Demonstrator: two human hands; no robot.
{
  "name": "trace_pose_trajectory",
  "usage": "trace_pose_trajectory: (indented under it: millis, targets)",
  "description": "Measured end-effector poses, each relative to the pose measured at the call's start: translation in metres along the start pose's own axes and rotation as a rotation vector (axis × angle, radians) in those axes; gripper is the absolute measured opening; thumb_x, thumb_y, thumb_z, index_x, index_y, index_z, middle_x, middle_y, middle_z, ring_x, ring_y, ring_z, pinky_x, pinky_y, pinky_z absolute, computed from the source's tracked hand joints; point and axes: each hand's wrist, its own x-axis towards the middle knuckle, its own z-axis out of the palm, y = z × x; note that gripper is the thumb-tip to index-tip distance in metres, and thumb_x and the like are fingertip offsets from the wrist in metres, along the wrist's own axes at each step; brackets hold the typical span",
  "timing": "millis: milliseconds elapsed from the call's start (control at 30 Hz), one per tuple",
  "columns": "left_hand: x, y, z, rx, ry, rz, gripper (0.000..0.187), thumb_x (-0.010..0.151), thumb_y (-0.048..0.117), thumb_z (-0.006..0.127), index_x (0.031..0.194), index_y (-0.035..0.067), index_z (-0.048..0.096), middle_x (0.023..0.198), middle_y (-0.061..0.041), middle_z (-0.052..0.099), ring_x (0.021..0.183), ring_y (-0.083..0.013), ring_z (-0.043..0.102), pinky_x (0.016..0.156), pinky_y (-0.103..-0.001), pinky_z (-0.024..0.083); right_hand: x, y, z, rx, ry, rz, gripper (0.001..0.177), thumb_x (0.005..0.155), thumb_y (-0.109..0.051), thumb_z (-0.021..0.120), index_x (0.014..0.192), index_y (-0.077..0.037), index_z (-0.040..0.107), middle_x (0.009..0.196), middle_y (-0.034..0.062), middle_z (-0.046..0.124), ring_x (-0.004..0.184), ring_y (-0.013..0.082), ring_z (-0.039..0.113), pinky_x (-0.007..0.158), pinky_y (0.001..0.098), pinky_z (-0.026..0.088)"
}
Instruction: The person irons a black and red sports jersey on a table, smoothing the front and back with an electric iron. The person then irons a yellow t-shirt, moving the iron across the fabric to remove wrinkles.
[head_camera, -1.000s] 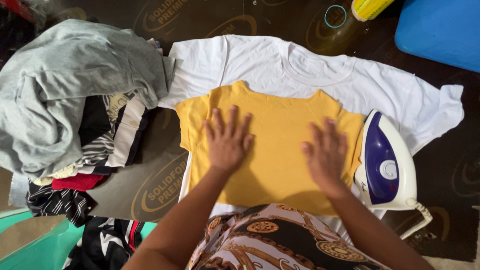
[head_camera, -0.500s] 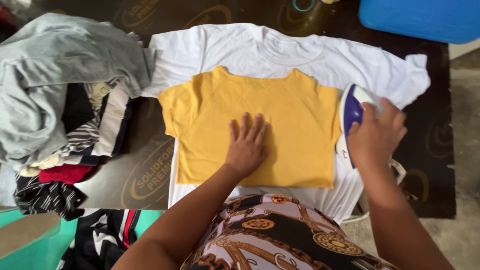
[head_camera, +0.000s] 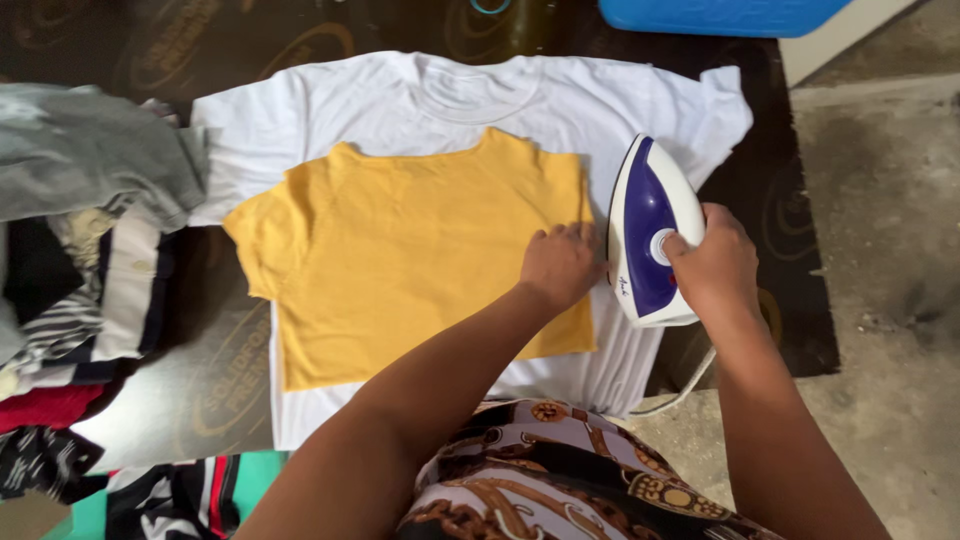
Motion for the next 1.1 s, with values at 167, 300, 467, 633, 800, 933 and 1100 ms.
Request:
trace_pose_trajectory:
  millis: [167,300,467,633,800,933,1100]
  targets:
    - [0.031,0.016,0.024,0.096,0.056,-0.199,0.024,0.095,0.017,0.062,0.116,0.006,0.063,0.113,-0.012,0.068,0.105,-0.0287,0.066,0.088,-0.044,0.051,-0.004,0.014,-0.024,0.111,-0.019,0.072,0.038,0.078,-0.013,0.075,0.112,0.004,0.070,0.077,0.0168,0.074,0.064,0.0228,0.074,0.066,0.0355,0.058]
    - [0.024,0.013,0.027,-0.018,0.135,-0.058,0.025,0.087,0.015,0.066,0.112,0.010,0.066,0.117,-0.010,0.066,0.113,-0.0284,0.062,0.093,-0.046,0.047,-0.005,0.026,-0.030,0.283,-0.032,0.108,0.037,0.080,-0.009,0.072,0.113,0.008,0.067,0.080,0.0166,0.075,0.064,0.0180,0.074,0.062,0.0306,0.059]
    - [-0.003,0.002,0.019,-0.228,0.194,0.357,0.018,0.091,0.021,0.066,0.107,0.013,0.068,0.131,-0.007,0.064,0.135,-0.0287,0.053,0.115,-0.053,0.036,0.000,0.024,-0.034,0.283,-0.057,0.106,0.037,0.082,-0.009,0.072,0.114,0.009,0.063,0.080,0.0184,0.075,0.062,0.0176,0.073,0.058,0.0301,0.059]
    - [-0.037,-0.018,0.013,-0.560,0.265,0.137,0.038,0.105,0.031,0.054,0.138,0.012,0.058,0.154,-0.015,0.051,0.150,-0.0309,0.041,0.127,-0.050,0.037,0.003,0.002,-0.020,0.168,-0.191,0.071,0.037,0.094,-0.025,0.070,0.112,0.006,0.060,0.078,0.0182,0.074,0.057,0.0194,0.072,0.050,0.0339,0.059]
    - [-0.075,-0.051,-0.012,0.103,0.239,-0.166,0.066,0.100,0.053,0.050,0.156,0.021,0.041,0.167,-0.021,0.023,0.157,-0.0382,0.016,0.121,-0.069,0.007,-0.002,-0.021,0.008,-0.015,-0.338,0.021,0.048,0.099,-0.046,0.062,0.117,-0.002,0.063,0.085,0.0226,0.074,0.074,0.0368,0.073,0.066,0.0469,0.058]
    - [-0.101,-0.068,-0.036,0.227,-0.124,-0.279,0.068,0.092,0.074,0.039,0.154,0.050,0.029,0.170,-0.012,0.004,0.153,-0.0450,-0.005,0.115,-0.074,-0.004,0.021,-0.042,0.035,-0.163,-0.317,-0.157,0.055,0.100,-0.052,0.056,0.123,-0.002,0.060,0.104,0.0300,0.070,0.103,0.0498,0.065,0.088,0.0561,0.051]
    - [-0.102,-0.065,-0.046,0.272,-0.117,-0.253,0.070,0.092,0.078,0.030,0.156,0.052,0.023,0.170,-0.010,-0.001,0.154,-0.0440,-0.010,0.114,-0.075,-0.007,0.051,-0.051,0.058,-0.188,-0.307,-0.093,0.056,0.100,-0.051,0.052,0.124,-0.001,0.057,0.113,0.0331,0.066,0.110,0.0526,0.061,0.095,0.0575,0.049]
